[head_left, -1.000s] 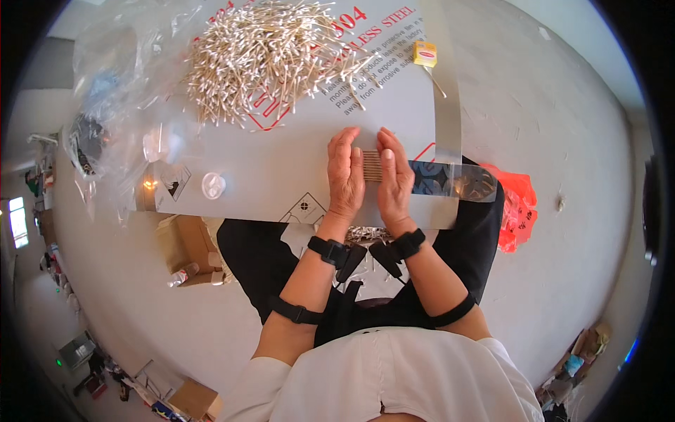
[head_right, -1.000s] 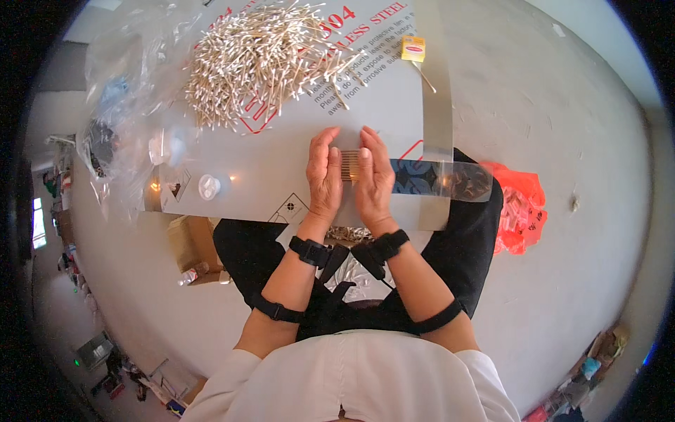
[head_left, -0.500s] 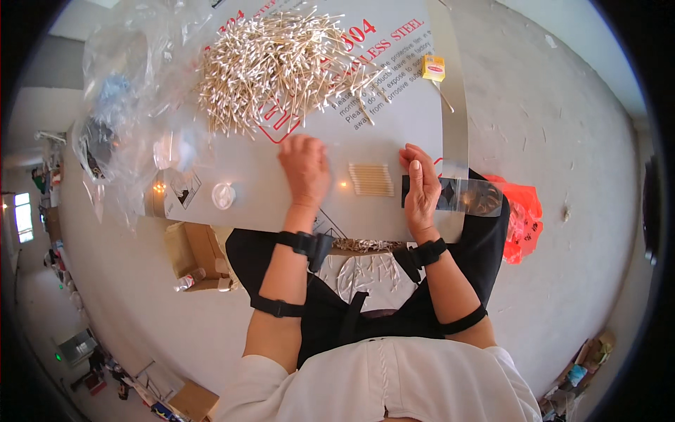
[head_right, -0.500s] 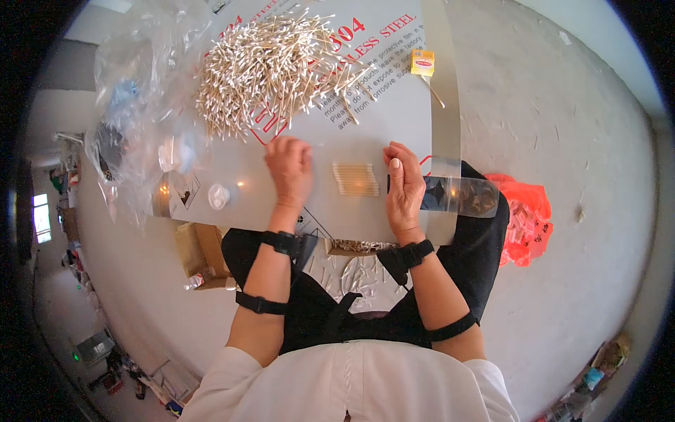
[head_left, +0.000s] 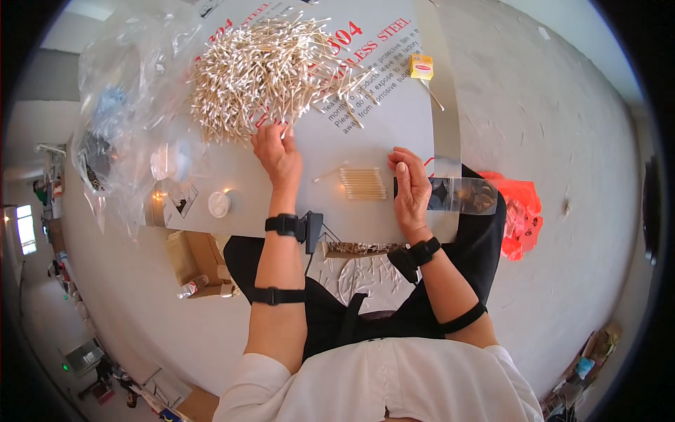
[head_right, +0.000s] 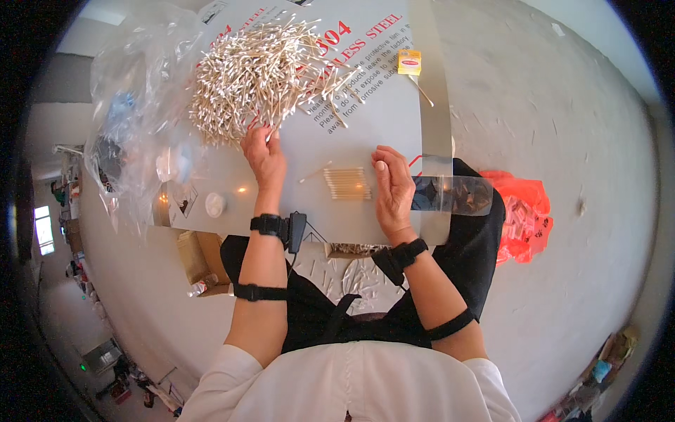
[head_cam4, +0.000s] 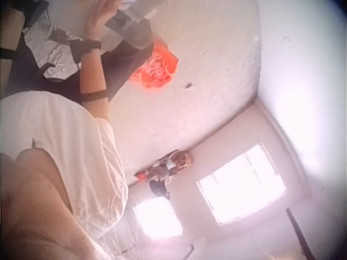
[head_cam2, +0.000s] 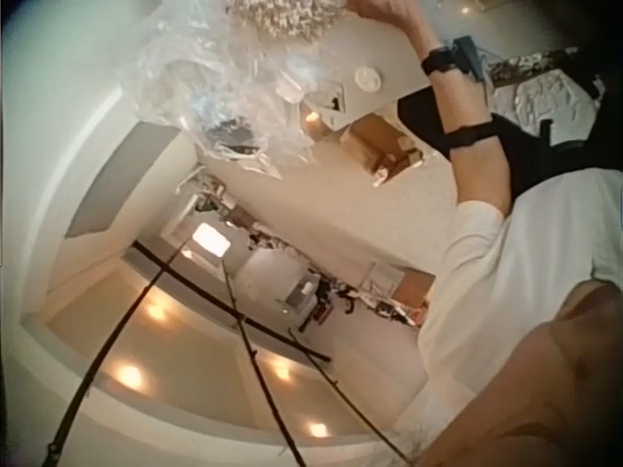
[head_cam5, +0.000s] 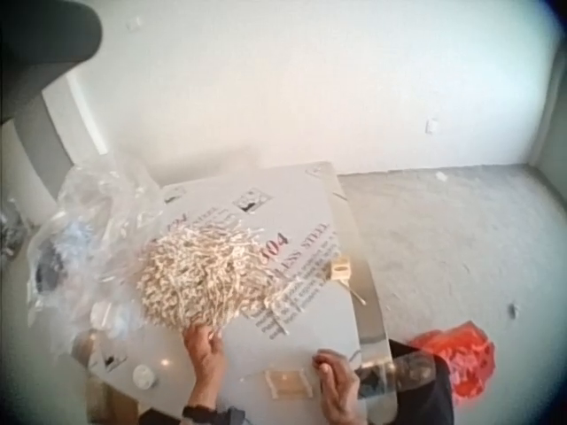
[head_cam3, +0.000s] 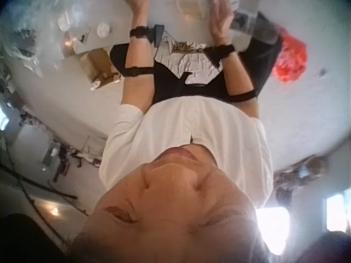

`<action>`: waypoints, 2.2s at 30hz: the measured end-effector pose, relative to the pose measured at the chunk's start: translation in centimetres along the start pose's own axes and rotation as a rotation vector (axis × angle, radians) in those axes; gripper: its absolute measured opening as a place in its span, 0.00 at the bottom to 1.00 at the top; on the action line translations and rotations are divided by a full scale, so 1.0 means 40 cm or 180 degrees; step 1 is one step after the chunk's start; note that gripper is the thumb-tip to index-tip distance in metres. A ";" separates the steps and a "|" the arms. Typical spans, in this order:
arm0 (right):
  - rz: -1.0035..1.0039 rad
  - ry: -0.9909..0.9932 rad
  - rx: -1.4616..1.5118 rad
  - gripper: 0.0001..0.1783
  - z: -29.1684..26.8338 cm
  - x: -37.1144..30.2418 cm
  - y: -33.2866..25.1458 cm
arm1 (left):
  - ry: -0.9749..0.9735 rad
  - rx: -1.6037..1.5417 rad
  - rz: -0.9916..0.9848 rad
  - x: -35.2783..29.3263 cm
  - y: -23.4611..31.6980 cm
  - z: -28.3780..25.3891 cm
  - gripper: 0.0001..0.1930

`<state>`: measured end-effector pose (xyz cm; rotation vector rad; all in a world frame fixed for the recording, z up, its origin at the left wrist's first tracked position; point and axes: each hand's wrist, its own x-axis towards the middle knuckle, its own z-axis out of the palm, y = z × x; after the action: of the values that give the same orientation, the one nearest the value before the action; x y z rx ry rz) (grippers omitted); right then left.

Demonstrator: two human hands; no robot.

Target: Packing groups of cotton swabs into small plastic bags and sealing them with product labels.

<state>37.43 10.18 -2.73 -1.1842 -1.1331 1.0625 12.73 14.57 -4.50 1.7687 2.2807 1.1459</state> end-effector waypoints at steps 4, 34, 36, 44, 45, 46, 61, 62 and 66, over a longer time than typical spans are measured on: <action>-0.0092 0.0026 -0.0207 0.10 -0.007 0.004 0.008 | -0.0263 -0.0357 0.0609 -0.055 0.053 -0.023 0.09; -0.0213 0.0056 -0.0321 0.06 -0.004 0.004 0.005 | -0.1146 0.0557 0.1251 -0.031 0.180 -0.011 0.10; -0.0305 0.0031 -0.0457 0.06 -0.003 0.004 -0.001 | -0.1153 0.0503 0.1229 -0.060 0.186 -0.014 0.11; -0.0189 -0.0071 -0.0491 0.07 -0.004 0.002 -0.003 | -0.0496 0.0248 0.0432 -0.145 0.168 -0.070 0.14; -0.0036 -0.0207 -0.0456 0.08 0.002 0.001 -0.009 | -0.0608 0.0288 0.0398 -0.149 0.162 -0.080 0.14; -0.0034 -0.0214 -0.0447 0.08 0.009 0.006 -0.013 | -0.0721 0.0327 0.0364 -0.151 0.155 -0.086 0.14; -0.1133 -0.0843 -0.2514 0.02 0.034 0.079 -0.004 | -0.0775 0.0672 0.0512 -0.105 0.100 -0.095 0.09; -0.1185 -0.0938 -0.2462 0.02 0.032 0.081 -0.007 | -0.0771 0.0675 0.0508 -0.090 0.105 -0.086 0.09; -0.1156 -0.1055 -0.2005 0.03 0.018 0.088 -0.004 | -0.1177 0.0447 0.0980 -0.055 0.147 -0.052 0.09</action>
<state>37.17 13.72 -2.23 -1.2268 -1.9563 0.6430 17.42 12.07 -0.56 2.2218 1.9629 0.6217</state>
